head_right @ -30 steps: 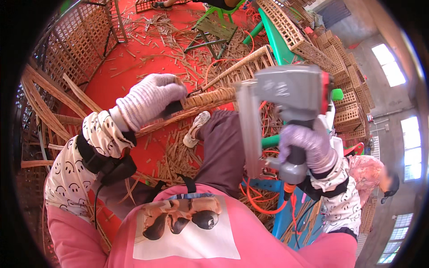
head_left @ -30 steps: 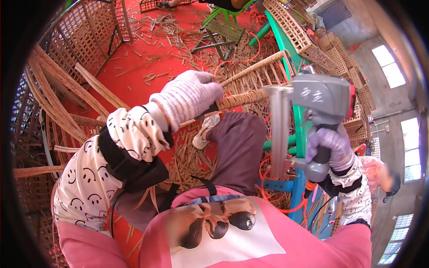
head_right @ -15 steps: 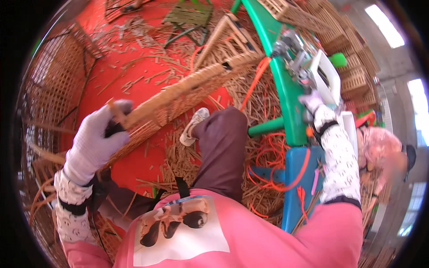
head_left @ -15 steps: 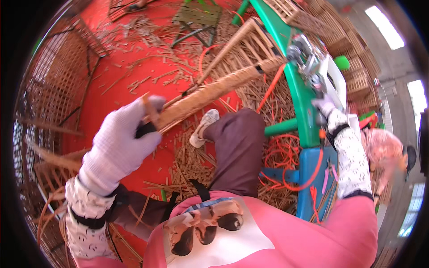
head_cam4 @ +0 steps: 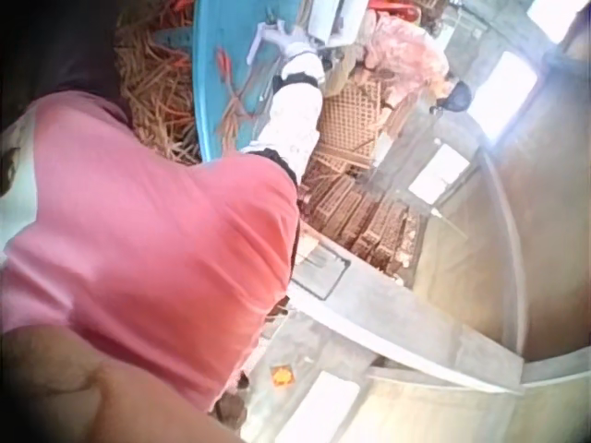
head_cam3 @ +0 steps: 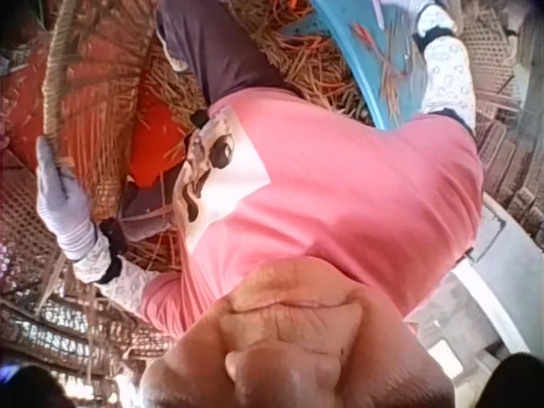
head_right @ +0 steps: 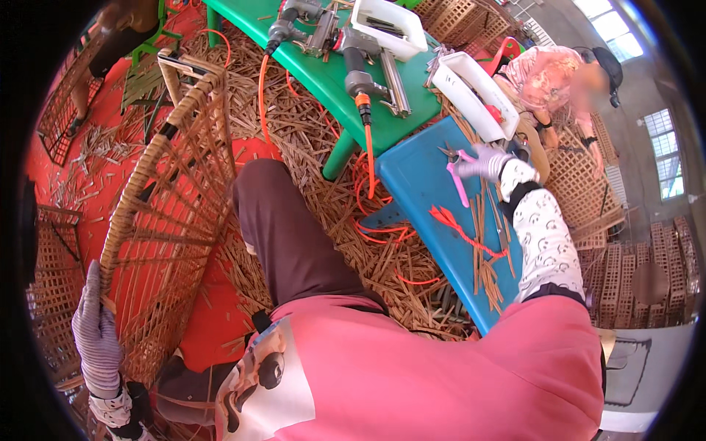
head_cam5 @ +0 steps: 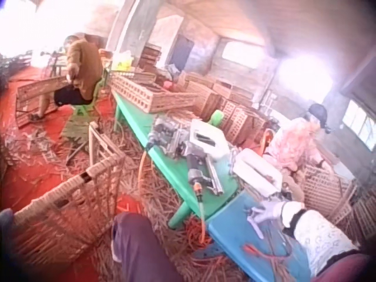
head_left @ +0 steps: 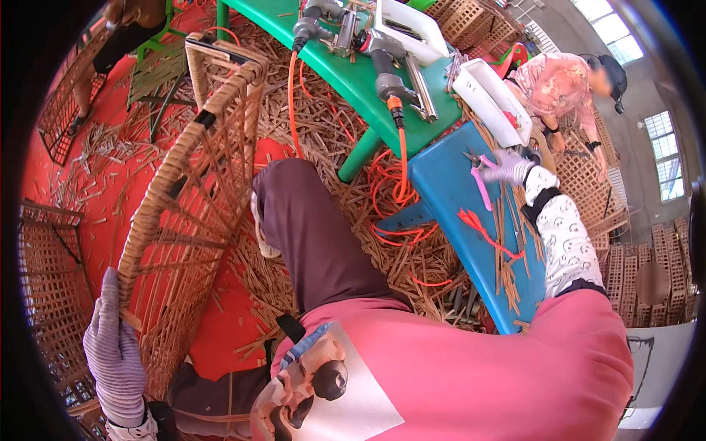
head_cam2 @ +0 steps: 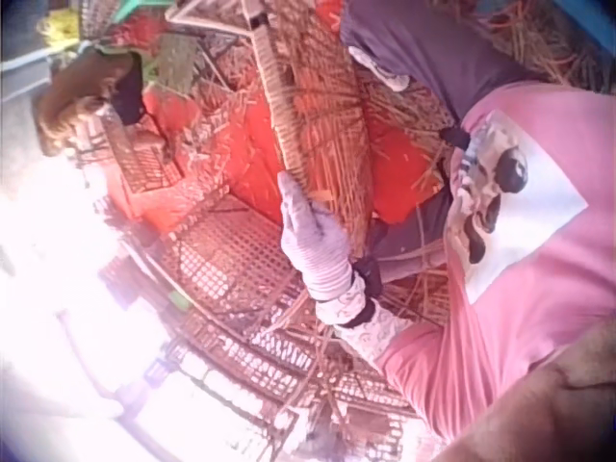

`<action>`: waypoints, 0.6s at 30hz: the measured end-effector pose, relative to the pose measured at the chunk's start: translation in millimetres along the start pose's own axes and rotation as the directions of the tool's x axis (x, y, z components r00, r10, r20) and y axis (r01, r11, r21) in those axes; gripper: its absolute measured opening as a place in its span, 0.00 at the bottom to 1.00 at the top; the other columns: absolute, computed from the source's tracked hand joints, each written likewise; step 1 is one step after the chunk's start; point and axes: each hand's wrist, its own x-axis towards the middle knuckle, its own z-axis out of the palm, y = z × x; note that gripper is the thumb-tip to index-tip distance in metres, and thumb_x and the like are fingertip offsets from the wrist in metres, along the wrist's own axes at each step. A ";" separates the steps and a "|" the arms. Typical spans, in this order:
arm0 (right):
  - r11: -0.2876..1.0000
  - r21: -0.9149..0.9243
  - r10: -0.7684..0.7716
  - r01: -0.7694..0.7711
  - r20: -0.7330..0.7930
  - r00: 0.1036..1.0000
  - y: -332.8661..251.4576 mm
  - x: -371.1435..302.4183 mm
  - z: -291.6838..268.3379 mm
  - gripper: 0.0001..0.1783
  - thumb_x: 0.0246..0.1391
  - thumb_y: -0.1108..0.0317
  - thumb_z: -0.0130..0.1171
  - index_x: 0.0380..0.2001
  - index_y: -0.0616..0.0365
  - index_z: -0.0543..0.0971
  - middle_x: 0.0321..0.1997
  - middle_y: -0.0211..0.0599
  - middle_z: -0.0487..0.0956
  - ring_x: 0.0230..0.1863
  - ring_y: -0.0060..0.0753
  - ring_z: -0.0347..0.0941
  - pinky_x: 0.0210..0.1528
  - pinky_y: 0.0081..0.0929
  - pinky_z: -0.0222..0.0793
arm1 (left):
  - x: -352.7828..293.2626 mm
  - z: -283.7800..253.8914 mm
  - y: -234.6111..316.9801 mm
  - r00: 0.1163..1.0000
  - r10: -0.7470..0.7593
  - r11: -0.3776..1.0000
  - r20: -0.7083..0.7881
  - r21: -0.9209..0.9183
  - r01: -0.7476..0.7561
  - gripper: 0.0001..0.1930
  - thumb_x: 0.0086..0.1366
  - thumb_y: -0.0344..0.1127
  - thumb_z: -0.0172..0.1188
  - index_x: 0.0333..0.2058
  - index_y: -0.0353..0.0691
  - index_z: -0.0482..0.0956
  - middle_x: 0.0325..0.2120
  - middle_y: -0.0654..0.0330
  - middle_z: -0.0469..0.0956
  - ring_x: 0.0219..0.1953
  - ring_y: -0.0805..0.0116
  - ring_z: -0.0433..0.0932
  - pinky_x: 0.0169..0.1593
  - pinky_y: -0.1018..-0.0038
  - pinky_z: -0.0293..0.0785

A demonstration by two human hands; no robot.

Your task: The person is weaving wicker material around a metal furniture frame, using a staple gun to secure ends.

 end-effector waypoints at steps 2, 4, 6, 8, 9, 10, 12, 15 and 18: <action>0.988 -0.140 -0.074 0.066 -0.054 0.996 7.9 -12.1 17.6 0.65 0.28 0.42 0.69 0.64 0.67 0.48 0.63 0.58 0.59 0.64 0.50 0.56 0.65 0.31 0.51 | 1.3 -4.7 2.7 0.989 0.132 0.991 -0.065 0.001 -0.132 0.30 0.50 0.16 0.43 0.56 0.32 0.65 0.44 0.46 0.74 0.40 0.54 0.77 0.46 0.72 0.70; 0.989 -0.087 -0.129 0.118 -0.140 0.982 12.1 -6.4 29.3 0.61 0.26 0.52 0.71 0.63 0.64 0.52 0.52 0.48 0.70 0.57 0.44 0.66 0.57 0.33 0.61 | 0.9 -7.3 5.1 1.000 0.027 1.000 0.004 -0.012 -0.027 0.29 0.50 0.17 0.46 0.55 0.32 0.66 0.46 0.46 0.74 0.42 0.54 0.76 0.48 0.71 0.69; 0.924 0.261 -0.277 0.280 -0.050 0.960 16.7 10.8 32.5 0.43 0.28 0.62 0.69 0.53 0.61 0.66 0.40 0.40 0.76 0.46 0.39 0.74 0.48 0.33 0.68 | -4.7 -10.4 7.6 0.998 -0.070 0.994 -0.009 -0.079 0.069 0.27 0.49 0.18 0.51 0.52 0.32 0.68 0.45 0.47 0.74 0.43 0.55 0.76 0.50 0.71 0.69; 0.984 0.040 -0.170 0.176 -0.122 0.978 22.0 31.0 33.8 0.35 0.30 0.64 0.65 0.47 0.61 0.69 0.37 0.36 0.77 0.42 0.38 0.75 0.45 0.33 0.70 | -9.6 -13.8 8.3 0.986 -0.164 0.967 -0.034 -0.202 0.154 0.24 0.48 0.20 0.55 0.48 0.33 0.71 0.41 0.49 0.76 0.43 0.58 0.76 0.50 0.72 0.69; 0.975 -0.209 -0.118 0.080 -0.174 0.978 19.8 41.0 30.2 0.35 0.30 0.63 0.64 0.47 0.61 0.69 0.41 0.39 0.76 0.46 0.39 0.74 0.48 0.32 0.69 | -10.3 -15.0 6.9 0.982 -0.175 0.945 -0.065 -0.290 0.149 0.22 0.48 0.21 0.56 0.46 0.34 0.73 0.38 0.51 0.76 0.42 0.60 0.76 0.49 0.73 0.69; 0.988 -0.055 -0.157 0.148 -0.269 0.950 18.0 44.6 30.2 0.35 0.31 0.61 0.62 0.48 0.59 0.69 0.45 0.44 0.74 0.49 0.41 0.72 0.51 0.32 0.66 | -10.4 -16.0 5.9 0.980 -0.174 0.938 -0.096 -0.319 0.135 0.19 0.49 0.22 0.56 0.44 0.33 0.74 0.36 0.53 0.76 0.41 0.63 0.76 0.47 0.74 0.70; 0.966 -0.112 -0.258 0.233 -0.332 0.907 -3.7 42.1 14.9 0.35 0.34 0.63 0.57 0.52 0.57 0.67 0.46 0.48 0.73 0.49 0.46 0.70 0.55 0.36 0.62 | -11.7 -15.5 4.9 0.960 -0.254 0.841 -0.121 -0.518 0.157 0.15 0.52 0.22 0.56 0.41 0.33 0.75 0.33 0.57 0.76 0.38 0.68 0.76 0.44 0.76 0.70; 0.702 -0.241 -0.685 0.670 -0.484 0.544 -85.0 2.9 -10.8 0.35 0.37 0.69 0.54 0.55 0.59 0.65 0.45 0.49 0.72 0.49 0.47 0.70 0.53 0.33 0.63 | -13.6 -14.7 8.5 0.934 -0.355 0.649 -0.048 -0.732 0.209 0.11 0.55 0.22 0.55 0.39 0.34 0.76 0.33 0.61 0.75 0.35 0.75 0.72 0.41 0.79 0.68; 0.322 -0.180 -0.911 0.930 -0.326 0.252 -196.6 -72.9 -22.5 0.31 0.40 0.71 0.57 0.53 0.60 0.67 0.46 0.49 0.71 0.49 0.46 0.69 0.52 0.33 0.64 | -17.7 -13.1 15.6 0.969 -0.219 0.786 -0.119 -0.610 0.102 0.09 0.59 0.25 0.53 0.39 0.35 0.76 0.32 0.67 0.73 0.31 0.84 0.66 0.36 0.85 0.64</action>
